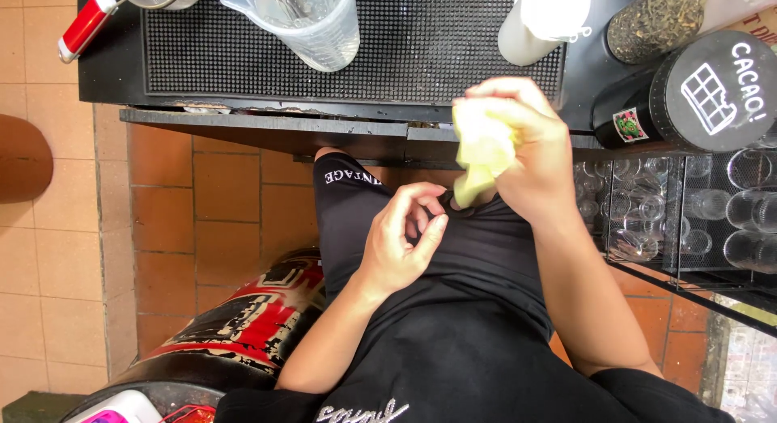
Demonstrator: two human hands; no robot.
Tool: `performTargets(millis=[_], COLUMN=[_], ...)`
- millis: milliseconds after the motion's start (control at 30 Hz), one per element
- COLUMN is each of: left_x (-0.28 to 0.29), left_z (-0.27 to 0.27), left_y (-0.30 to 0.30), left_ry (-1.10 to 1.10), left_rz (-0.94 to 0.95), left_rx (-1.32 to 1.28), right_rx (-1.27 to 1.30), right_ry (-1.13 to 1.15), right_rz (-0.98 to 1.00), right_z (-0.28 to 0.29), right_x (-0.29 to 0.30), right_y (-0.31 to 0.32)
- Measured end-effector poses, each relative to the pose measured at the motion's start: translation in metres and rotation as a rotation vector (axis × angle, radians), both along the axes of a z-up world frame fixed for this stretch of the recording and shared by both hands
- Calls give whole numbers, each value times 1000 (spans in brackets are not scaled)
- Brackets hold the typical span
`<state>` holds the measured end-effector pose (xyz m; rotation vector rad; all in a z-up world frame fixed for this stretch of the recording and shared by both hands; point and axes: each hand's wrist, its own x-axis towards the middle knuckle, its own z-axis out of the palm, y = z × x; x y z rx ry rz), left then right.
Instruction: Wiping a metal stirring rod or straw with a yellow cloth and rinsing it in a pitcher of water.
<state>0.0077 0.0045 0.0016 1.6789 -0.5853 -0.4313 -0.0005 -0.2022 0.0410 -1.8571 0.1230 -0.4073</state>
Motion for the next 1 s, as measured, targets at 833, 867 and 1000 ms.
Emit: performTargets(millis=[833, 867, 1000], left_x=[30, 32, 35], left_z=[14, 19, 15], left_y=[3, 2, 8], left_ry=[-310, -266, -146], left_rz=[152, 170, 226], left_rx=[-152, -147, -247], right_rx=[-143, -138, -121], right_ry=[145, 186, 19], right_rz=[242, 260, 368], right_z=[-5, -5, -37], right_x=[-20, -21, -29], right_y=[32, 32, 17])
